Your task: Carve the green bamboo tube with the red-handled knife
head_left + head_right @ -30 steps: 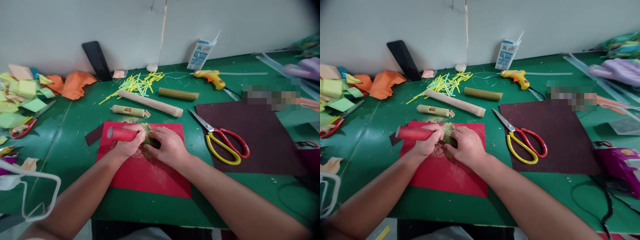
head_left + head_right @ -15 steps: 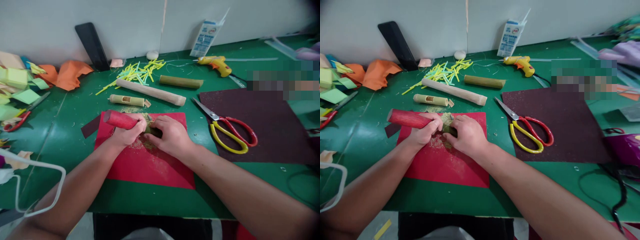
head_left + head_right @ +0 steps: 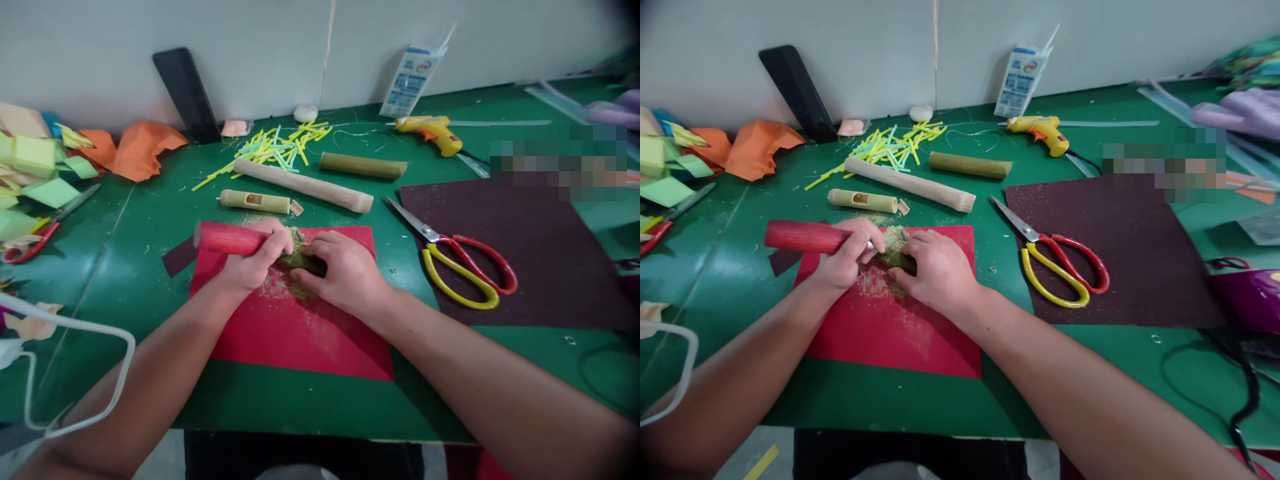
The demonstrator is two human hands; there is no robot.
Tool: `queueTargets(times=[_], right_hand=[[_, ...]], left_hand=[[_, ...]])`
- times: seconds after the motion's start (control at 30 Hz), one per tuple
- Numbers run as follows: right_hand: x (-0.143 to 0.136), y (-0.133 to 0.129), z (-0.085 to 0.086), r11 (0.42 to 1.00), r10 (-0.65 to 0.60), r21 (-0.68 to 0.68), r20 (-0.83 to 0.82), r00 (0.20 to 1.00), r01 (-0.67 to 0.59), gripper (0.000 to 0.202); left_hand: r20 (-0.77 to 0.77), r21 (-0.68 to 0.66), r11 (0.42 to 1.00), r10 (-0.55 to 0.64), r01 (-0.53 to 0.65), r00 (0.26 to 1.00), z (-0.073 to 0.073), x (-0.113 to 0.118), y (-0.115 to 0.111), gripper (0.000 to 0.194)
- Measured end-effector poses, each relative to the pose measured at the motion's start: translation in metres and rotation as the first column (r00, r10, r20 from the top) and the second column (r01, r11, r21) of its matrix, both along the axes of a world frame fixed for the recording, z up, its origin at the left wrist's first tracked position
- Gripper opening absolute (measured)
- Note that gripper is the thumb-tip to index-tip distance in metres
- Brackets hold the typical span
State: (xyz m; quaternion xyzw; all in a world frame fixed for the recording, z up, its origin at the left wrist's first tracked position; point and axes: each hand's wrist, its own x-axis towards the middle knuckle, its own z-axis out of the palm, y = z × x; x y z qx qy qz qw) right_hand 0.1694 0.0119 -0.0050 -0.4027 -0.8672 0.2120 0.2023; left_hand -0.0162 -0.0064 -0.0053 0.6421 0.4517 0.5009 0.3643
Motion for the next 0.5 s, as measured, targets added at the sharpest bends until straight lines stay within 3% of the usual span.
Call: queueTargets(times=[0.1, 0.23, 0.5], right_hand=[[0.0008, 0.0, -0.0007, 1.0, -0.007, 0.004, -0.011, 1.0, 0.007, 0.021], [0.0006, 0.0001, -0.0001, 1.0, -0.002, 0.002, 0.002, 1.0, 0.002, 0.022], [-0.0012, 0.0021, 0.0, 1.0, -0.001, -0.015, -0.018, 1.0, 0.001, 0.022]], left_hand=[[-0.037, 0.04, 0.999, -0.028, 0.029, 0.999, -0.003, -0.0012, -0.0016, 0.039], [-0.068, 0.095, 0.995, 0.025, -0.018, 0.997, -0.0051, -0.0043, -0.0017, 0.025], [-0.119, 0.155, 0.985, -0.054, 0.072, 0.991, -0.0028, -0.0055, 0.0002, 0.019]])
